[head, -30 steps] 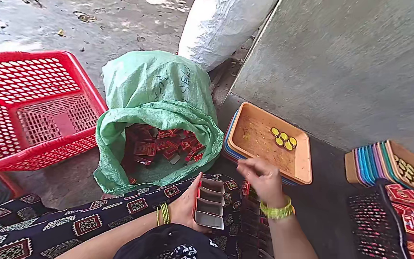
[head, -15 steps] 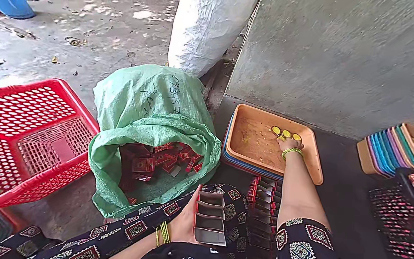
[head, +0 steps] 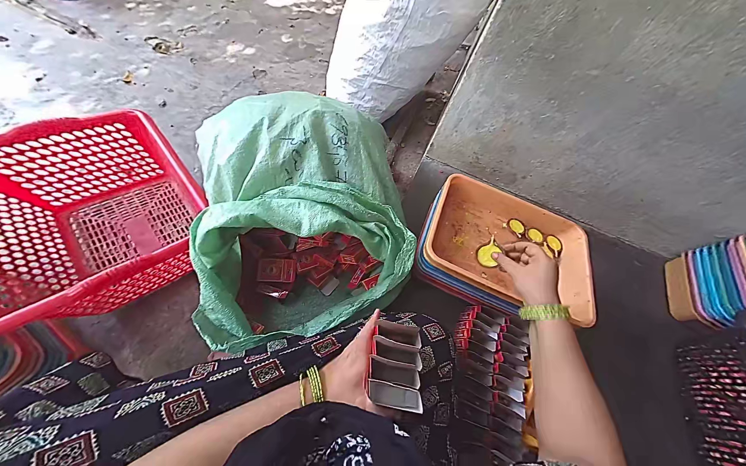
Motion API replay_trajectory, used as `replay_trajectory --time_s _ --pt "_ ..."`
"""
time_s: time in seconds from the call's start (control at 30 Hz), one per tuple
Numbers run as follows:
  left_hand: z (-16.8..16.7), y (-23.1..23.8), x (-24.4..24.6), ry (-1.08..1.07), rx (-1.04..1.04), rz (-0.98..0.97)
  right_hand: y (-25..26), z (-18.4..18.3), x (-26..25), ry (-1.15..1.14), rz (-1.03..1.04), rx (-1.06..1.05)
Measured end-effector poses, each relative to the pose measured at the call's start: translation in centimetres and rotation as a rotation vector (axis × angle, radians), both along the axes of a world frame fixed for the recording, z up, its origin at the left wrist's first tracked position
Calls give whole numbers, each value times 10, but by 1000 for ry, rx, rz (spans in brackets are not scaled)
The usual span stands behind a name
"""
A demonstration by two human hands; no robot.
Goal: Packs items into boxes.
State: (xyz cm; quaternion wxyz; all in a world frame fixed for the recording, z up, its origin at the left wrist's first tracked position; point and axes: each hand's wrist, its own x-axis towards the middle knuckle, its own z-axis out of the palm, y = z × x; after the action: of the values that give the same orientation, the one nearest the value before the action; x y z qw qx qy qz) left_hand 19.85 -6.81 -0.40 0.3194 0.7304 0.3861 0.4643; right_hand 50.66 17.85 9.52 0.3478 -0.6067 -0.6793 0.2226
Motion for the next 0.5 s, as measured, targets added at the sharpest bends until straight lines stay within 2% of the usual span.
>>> replay_trajectory --time_s 0.13,0.2,0.33,0.4,0.5 --pt "2 2 -3 -58 -43 -16 -115 33 -59 383 484 244" --pt "-2 3 -3 -54 -19 -30 -155 39 -79 384 641 312" --pt "-3 1 -2 -54 -1 3 -192 30 -104 150 713 427" --pt "-2 -1 -3 -41 -30 11 -193 25 -107 43 728 432" --pt "-2 1 -5 -41 -34 -18 -181 29 -100 0 681 424"
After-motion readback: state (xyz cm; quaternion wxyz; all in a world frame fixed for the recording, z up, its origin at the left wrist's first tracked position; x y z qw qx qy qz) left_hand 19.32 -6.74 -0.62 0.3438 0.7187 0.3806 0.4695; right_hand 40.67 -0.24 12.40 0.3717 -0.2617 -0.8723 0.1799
